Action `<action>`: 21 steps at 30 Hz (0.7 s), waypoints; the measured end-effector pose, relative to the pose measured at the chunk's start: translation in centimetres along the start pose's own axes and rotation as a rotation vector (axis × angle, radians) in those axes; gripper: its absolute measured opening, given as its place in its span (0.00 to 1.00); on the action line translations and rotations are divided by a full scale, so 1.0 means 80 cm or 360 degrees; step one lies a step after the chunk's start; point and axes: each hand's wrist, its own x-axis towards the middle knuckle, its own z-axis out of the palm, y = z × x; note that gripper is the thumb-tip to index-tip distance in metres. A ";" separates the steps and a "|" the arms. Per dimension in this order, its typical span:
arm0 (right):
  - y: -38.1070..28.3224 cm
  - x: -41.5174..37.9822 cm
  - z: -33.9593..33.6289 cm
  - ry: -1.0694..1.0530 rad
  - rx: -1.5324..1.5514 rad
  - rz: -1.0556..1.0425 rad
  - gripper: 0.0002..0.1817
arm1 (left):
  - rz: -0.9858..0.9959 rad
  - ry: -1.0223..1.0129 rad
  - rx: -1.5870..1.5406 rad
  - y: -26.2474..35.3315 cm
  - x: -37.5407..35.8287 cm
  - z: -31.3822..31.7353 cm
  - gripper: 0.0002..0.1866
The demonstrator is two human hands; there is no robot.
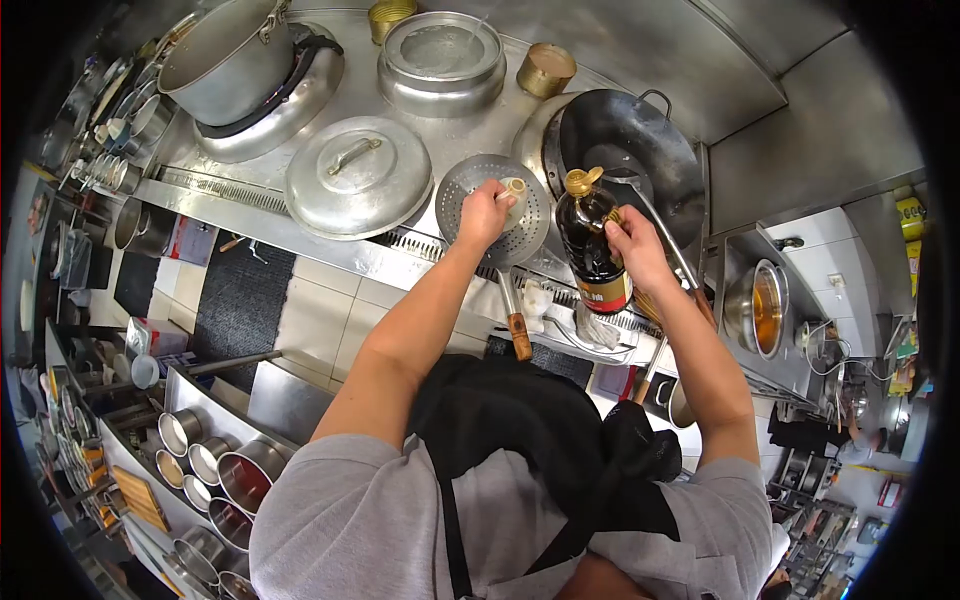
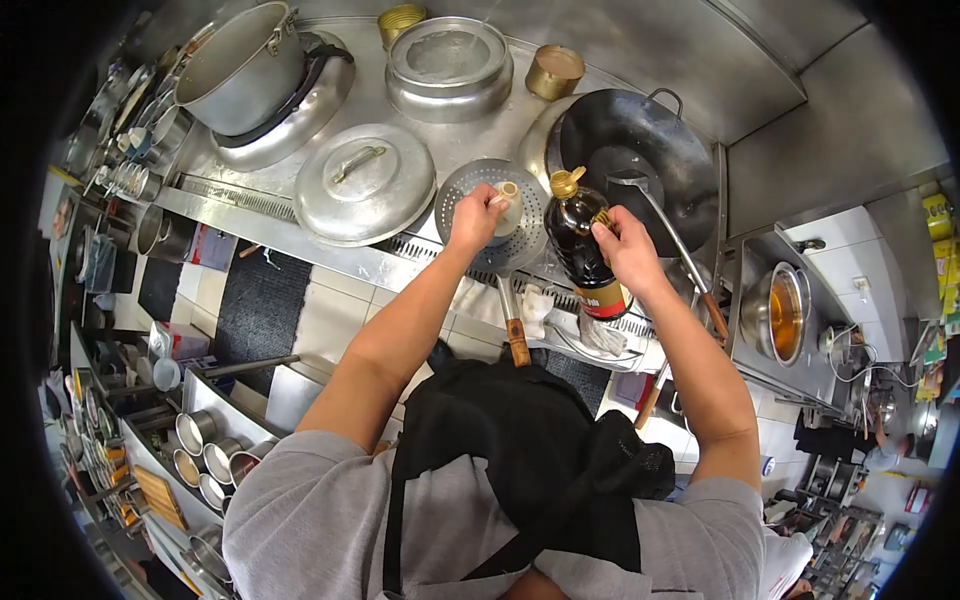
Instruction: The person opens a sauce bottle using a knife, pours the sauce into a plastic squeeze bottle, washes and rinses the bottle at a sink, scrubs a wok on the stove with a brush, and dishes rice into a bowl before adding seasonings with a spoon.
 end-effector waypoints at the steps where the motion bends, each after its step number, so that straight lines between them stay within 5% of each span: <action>1: 0.002 0.002 0.003 0.0015 0.0003 0.0015 0.11 | 0.0003 0.0004 -0.0016 -0.001 0.001 0.000 0.12; 7: 0.005 0.011 0.017 0.0012 -0.0177 0.0100 0.13 | 0.0157 -0.0048 0.0081 -0.004 0.002 -0.014 0.13; 13: 0.006 0.022 0.030 0.0022 -0.0435 0.0093 0.17 | 0.0294 0.0054 0.0232 -0.017 -0.025 -0.068 0.25; 21: -0.022 0.031 0.044 -0.0027 -0.0732 0.0054 0.19 | 0.0006 0.0050 0.0119 -0.081 -0.112 -0.169 0.22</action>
